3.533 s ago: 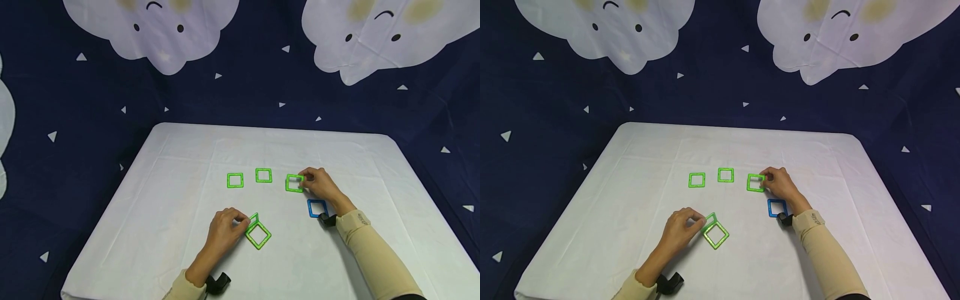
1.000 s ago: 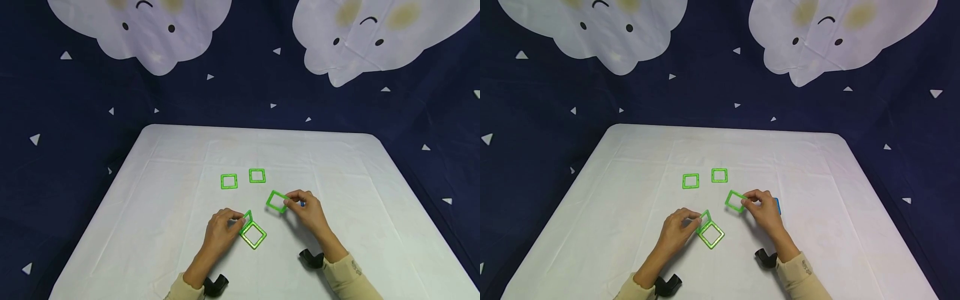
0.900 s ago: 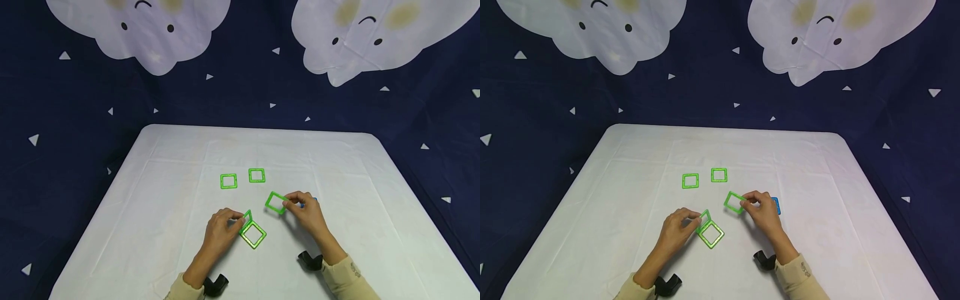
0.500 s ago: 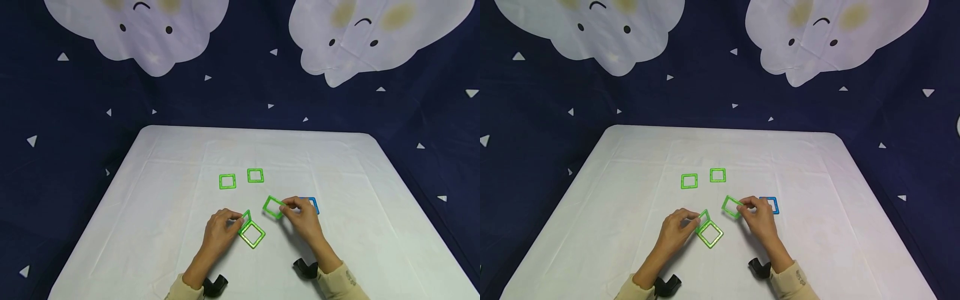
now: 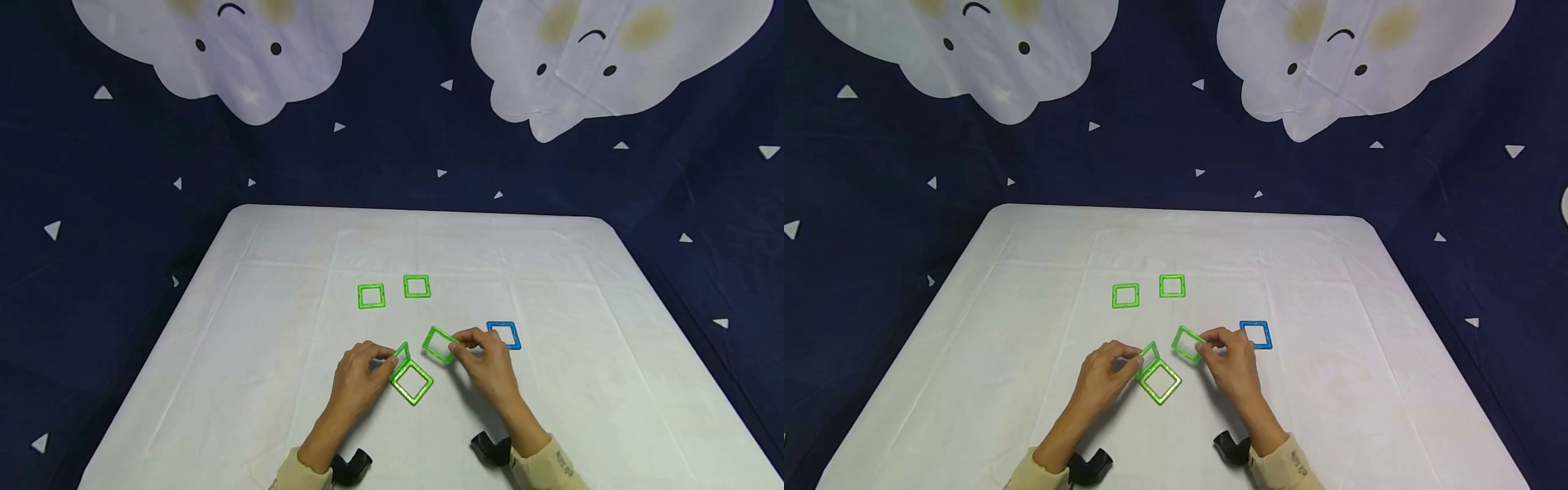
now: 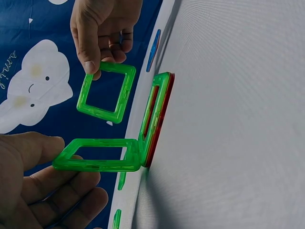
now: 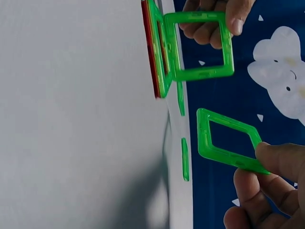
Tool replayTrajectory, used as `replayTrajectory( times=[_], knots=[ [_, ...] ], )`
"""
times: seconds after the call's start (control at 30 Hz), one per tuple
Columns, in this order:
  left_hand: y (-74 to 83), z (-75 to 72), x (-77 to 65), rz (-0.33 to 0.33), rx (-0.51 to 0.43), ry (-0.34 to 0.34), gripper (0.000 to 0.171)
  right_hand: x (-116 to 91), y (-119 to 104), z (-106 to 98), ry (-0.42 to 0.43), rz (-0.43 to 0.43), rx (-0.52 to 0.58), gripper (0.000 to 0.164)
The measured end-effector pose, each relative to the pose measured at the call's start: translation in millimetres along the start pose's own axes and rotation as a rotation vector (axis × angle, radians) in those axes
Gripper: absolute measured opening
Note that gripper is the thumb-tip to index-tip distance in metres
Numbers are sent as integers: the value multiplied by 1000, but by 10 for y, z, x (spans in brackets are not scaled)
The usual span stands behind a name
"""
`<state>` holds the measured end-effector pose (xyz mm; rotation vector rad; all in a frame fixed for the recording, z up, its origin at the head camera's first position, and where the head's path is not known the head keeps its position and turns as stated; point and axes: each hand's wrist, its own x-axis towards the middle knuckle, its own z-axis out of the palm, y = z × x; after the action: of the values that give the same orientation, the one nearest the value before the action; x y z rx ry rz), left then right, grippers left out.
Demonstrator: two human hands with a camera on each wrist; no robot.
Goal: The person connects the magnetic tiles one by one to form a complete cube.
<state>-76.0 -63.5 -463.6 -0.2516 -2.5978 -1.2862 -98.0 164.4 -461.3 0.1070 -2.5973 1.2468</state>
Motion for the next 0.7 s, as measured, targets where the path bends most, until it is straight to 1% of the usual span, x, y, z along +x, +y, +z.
replayTrajectory(
  times=[0.33, 0.7],
  knots=[
    [19, -2, 5, 0, -1, -2, 10, -55, -70, 81, 0, 15, -14, 10],
    [26, -3, 1, 10, 12, -5, 10, -94, -121, 129, -11, 43, -68, 9]
  ],
)
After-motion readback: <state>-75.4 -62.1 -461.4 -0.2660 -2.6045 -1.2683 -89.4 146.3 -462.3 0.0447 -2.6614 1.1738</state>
